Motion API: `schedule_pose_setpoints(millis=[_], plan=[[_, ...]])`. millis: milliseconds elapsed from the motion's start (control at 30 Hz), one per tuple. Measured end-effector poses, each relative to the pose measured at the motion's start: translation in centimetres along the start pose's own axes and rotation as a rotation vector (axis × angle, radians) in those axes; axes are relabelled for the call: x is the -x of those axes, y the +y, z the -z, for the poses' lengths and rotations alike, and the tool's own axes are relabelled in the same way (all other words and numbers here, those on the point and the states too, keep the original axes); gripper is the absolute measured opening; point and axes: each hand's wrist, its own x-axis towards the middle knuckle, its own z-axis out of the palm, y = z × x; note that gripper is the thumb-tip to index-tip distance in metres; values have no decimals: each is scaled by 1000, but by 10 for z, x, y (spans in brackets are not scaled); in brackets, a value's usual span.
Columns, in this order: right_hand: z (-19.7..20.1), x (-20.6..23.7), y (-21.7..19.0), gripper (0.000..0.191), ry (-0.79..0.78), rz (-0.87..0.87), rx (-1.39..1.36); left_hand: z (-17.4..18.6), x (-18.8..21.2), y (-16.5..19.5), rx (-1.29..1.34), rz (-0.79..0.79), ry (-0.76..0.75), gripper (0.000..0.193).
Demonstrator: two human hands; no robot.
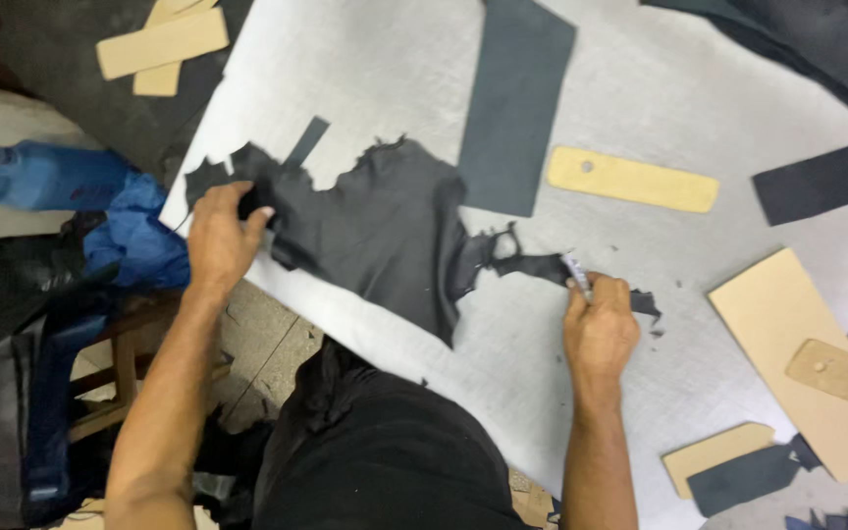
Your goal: The person uses a utility knife to cut black leather pieces following cardboard templates. They repeatedly place templates on the leather, trace the outlines, cut along the lines, and remove the cut pieces. The process is repeated with different templates and leather sections.
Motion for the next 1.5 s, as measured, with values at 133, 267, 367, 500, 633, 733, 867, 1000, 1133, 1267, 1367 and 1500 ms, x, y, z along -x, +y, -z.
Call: schedule_pose_setpoints(millis=[133,267,367,500,633,733,867,1000,1133,1267,1367,1500], plan=[[2,21,29,19,-13,-48,225,-5,10,-18,-31,-92,-22,48],[62,68,74,26,43,-284,476,-11,-2,-9,43,-273,-120,53],[92,92,92,24,64,-494,658,-12,-6,7,107,-477,-150,53],[78,112,72,33,302,-563,659,-14,-14,30,221,-649,-136,40],[38,137,18,33,140,-752,326,-12,-35,31,246,-648,-92,19],[20,149,-15,37,110,-770,203,-8,-36,27,221,-695,-119,15],[1,136,-31,38,266,-742,53,-14,0,35,343,-857,-423,41],[-16,119,-28,28,220,-663,10,-23,41,46,282,-722,-576,44],[-14,118,-11,15,452,-371,101,-19,67,55,495,-585,-772,24],[-6,123,8,18,330,-373,43,-9,86,69,529,-544,-715,32],[-4,128,18,16,295,-284,58,-6,85,72,121,-450,-549,38],[-6,131,25,14,322,-201,134,7,77,47,-383,-122,-595,50]])
